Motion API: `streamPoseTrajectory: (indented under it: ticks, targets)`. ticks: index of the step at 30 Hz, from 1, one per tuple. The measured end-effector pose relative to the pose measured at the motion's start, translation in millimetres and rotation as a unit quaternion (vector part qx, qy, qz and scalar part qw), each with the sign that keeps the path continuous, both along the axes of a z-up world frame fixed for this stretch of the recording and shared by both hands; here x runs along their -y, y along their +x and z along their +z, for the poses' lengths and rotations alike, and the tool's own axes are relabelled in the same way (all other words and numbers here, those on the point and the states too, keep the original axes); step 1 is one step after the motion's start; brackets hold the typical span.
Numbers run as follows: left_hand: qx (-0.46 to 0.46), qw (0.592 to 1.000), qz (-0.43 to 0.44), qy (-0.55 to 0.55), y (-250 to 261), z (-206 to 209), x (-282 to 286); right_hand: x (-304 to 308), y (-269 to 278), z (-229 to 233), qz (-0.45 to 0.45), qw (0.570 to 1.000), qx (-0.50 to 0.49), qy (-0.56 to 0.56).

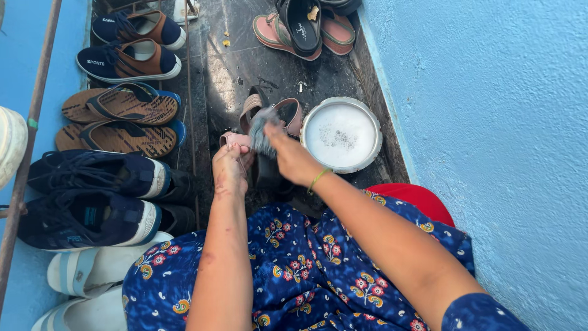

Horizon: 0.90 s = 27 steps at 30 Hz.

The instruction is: The person scrubs a pair of pink sandals with a cloth and soapy water, then uses a toothpick to clean the sole. The sandals are placed on the floor next to other footwear.

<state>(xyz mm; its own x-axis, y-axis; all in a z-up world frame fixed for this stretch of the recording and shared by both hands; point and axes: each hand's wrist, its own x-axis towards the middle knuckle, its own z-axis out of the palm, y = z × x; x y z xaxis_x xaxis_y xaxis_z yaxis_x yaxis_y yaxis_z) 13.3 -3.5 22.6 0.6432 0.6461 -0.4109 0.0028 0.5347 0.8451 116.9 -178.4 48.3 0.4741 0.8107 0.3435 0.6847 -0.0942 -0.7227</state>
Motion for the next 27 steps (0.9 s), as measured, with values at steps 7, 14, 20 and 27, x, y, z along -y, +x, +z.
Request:
streamPoseTrajectory:
  ticks: [7,14,20,27]
  targets:
    - [0.009,0.999,0.047,0.004,2,-14,-1,10,4,17,0.067,0.986,-0.151,0.016]
    - [0.079,0.989,0.119,0.034,2,-21,-20,31,-29,63,0.15,0.974,-0.13,0.112]
    - [0.229,0.971,0.072,-0.021,10,-37,-13,13,-8,68,0.118,0.98,-0.137,0.087]
    - [0.075,0.981,0.174,-0.037,9,-15,-10,22,-22,83,0.176,0.963,-0.163,0.122]
